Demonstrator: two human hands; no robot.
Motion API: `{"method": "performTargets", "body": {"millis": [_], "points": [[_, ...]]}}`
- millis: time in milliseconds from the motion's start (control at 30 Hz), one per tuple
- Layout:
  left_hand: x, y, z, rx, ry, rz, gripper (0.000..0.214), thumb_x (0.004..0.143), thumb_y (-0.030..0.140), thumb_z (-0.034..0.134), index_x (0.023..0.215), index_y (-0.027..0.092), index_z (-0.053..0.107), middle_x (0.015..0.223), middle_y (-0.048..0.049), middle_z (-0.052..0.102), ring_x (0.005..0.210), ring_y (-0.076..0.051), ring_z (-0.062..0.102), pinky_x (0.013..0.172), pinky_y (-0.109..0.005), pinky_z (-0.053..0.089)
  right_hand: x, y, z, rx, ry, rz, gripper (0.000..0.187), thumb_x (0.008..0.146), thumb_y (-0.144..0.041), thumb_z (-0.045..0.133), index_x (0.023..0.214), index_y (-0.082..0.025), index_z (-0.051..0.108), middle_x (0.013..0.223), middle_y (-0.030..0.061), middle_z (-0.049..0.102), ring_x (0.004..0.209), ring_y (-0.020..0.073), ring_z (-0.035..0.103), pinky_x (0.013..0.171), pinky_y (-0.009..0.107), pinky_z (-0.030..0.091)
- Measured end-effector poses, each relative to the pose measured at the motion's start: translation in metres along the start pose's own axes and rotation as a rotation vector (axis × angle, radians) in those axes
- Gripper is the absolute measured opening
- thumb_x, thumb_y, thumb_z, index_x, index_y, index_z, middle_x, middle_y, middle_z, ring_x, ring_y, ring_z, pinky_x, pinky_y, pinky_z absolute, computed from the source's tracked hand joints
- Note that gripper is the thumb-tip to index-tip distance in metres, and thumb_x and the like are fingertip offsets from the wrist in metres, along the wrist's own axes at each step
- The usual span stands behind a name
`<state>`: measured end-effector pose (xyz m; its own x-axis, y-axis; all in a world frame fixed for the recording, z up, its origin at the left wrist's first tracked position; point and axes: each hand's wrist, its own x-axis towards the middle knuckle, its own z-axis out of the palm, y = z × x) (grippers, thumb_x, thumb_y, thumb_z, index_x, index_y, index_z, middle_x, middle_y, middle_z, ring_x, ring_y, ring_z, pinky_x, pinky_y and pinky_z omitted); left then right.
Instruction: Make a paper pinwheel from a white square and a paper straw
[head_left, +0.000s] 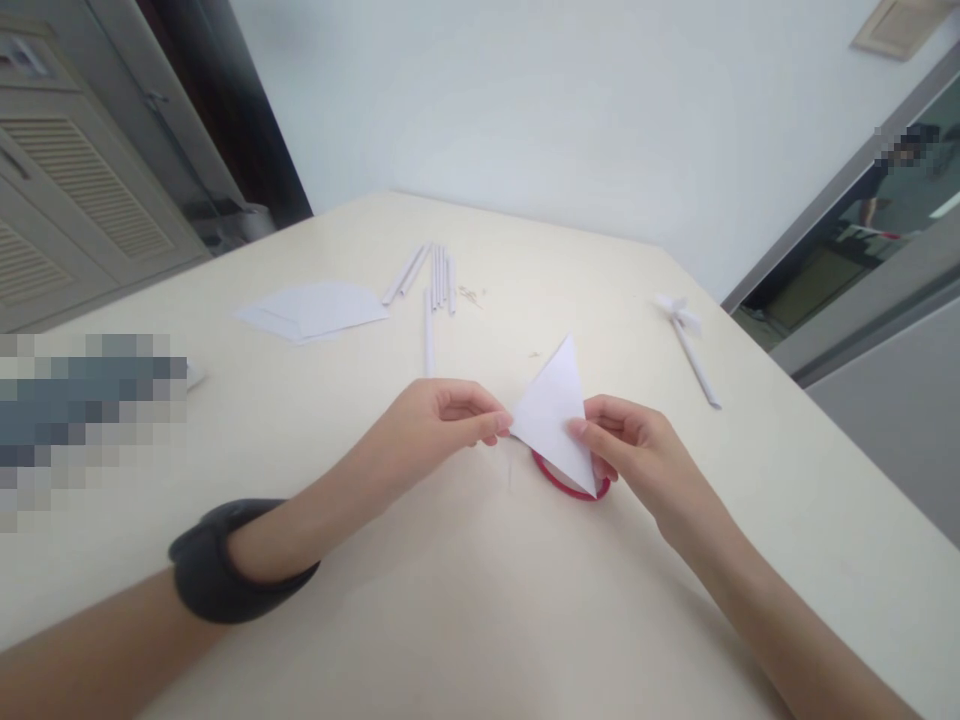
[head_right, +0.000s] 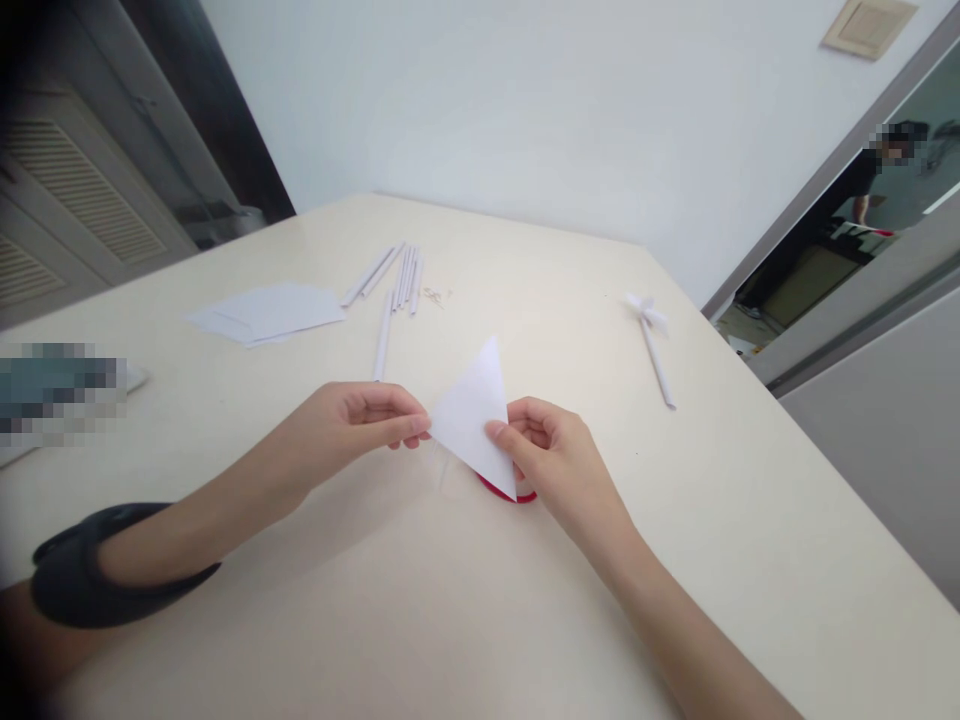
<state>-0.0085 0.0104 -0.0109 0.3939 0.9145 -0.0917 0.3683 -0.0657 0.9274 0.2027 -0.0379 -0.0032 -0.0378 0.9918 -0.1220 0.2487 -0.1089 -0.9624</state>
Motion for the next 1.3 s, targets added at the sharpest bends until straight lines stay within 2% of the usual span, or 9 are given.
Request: {"method": "performTargets", "body": {"millis": [133,333,433,567,667,833,1000,1167,1300], "points": [[-0.001,0.005,-0.001,-0.016,0.047,0.024,0.02,0.079,0.039,0.06,0.069,0.022,0.066,0.068,0.0047,0.063,0.067,-0.01,0.053,0.063,-0.021,0.038,0.0,-0.001,-0.002,0.033,0.017,-0.035,0.018,0.083,-0.032,0.058,0.072,-0.016,0.058,0.054,-0.0056,0.046,0.048,0.0043,0.038,0.044,0.015,0.029],[0.0,0.009,0.001,-0.048,0.037,0.046,0.018,0.08,0.033,0.059,0.068,0.021,0.063,0.065,0.0044,0.061,0.066,-0.01,0.052,0.063,-0.021,0.038,-0.001,0.002,0.001,0.086,0.032,-0.079,0.021,0.082,-0.03,0.058,0.068,-0.017,0.052,0.052,-0.0066,0.042,0.046,0.0053,0.036,0.043,0.018,0.026],[0.002,0.008,0.0,-0.014,0.029,0.043,0.019,0.08,0.032,0.058,0.066,0.02,0.062,0.065,0.0041,0.06,0.065,-0.011,0.052,0.062,-0.022,0.037,0.0,0.002,0.001,0.032,0.05,-0.091,0.021,0.083,-0.031,0.057,0.067,-0.017,0.052,0.053,-0.0059,0.043,0.049,0.0067,0.039,0.045,0.02,0.028],[0.004,0.002,-0.001,0.064,-0.013,0.051,0.019,0.08,0.036,0.057,0.07,0.021,0.062,0.067,0.0038,0.061,0.068,-0.013,0.054,0.064,-0.024,0.038,0.002,-0.001,-0.002,0.008,0.016,-0.113,0.014,0.083,-0.032,0.057,0.083,-0.019,0.061,0.08,0.0002,0.061,0.071,0.0114,0.055,0.06,0.022,0.041],[0.002,0.0,0.001,0.115,-0.073,0.053,0.02,0.08,0.039,0.056,0.07,0.022,0.062,0.068,0.0039,0.061,0.068,-0.014,0.054,0.062,-0.025,0.038,0.004,-0.001,-0.003,0.071,-0.046,-0.093,0.017,0.081,-0.032,0.06,0.093,-0.019,0.06,0.092,0.0031,0.064,0.083,0.0147,0.058,0.067,0.024,0.044],[-0.006,0.007,0.008,0.199,-0.119,0.11,0.02,0.081,0.037,0.053,0.07,0.022,0.061,0.07,0.0037,0.063,0.071,-0.015,0.056,0.066,-0.025,0.039,0.004,0.004,-0.001,0.128,-0.093,-0.058,0.019,0.08,-0.034,0.061,0.089,-0.017,0.061,0.083,0.0025,0.063,0.07,0.0129,0.058,0.057,0.022,0.043],[-0.006,0.013,0.007,0.235,-0.12,0.119,0.022,0.08,0.04,0.051,0.07,0.022,0.06,0.071,0.0027,0.064,0.071,-0.016,0.058,0.066,-0.025,0.04,0.003,0.004,-0.002,0.198,-0.066,-0.058,0.017,0.078,-0.032,0.063,0.085,-0.016,0.06,0.082,0.0033,0.065,0.069,0.0126,0.058,0.056,0.022,0.042],[-0.003,0.017,0.005,0.273,-0.126,0.083,0.024,0.079,0.04,0.052,0.066,0.021,0.058,0.067,0.002,0.061,0.069,-0.016,0.058,0.065,-0.025,0.04,0.002,-0.002,-0.006,0.195,-0.02,-0.099,0.013,0.079,-0.028,0.062,0.076,-0.015,0.059,0.071,0.0004,0.061,0.06,0.0099,0.054,0.051,0.02,0.039],[-0.003,0.019,0.004,0.266,-0.143,0.077,0.024,0.08,0.039,0.053,0.066,0.02,0.058,0.068,0.0019,0.061,0.071,-0.017,0.058,0.068,-0.026,0.041,0.0,-0.005,-0.009,0.126,0.03,-0.157,0.027,0.085,-0.031,0.053,0.063,-0.015,0.055,0.056,-0.0025,0.051,0.052,0.0085,0.048,0.052,0.022,0.039]]}}
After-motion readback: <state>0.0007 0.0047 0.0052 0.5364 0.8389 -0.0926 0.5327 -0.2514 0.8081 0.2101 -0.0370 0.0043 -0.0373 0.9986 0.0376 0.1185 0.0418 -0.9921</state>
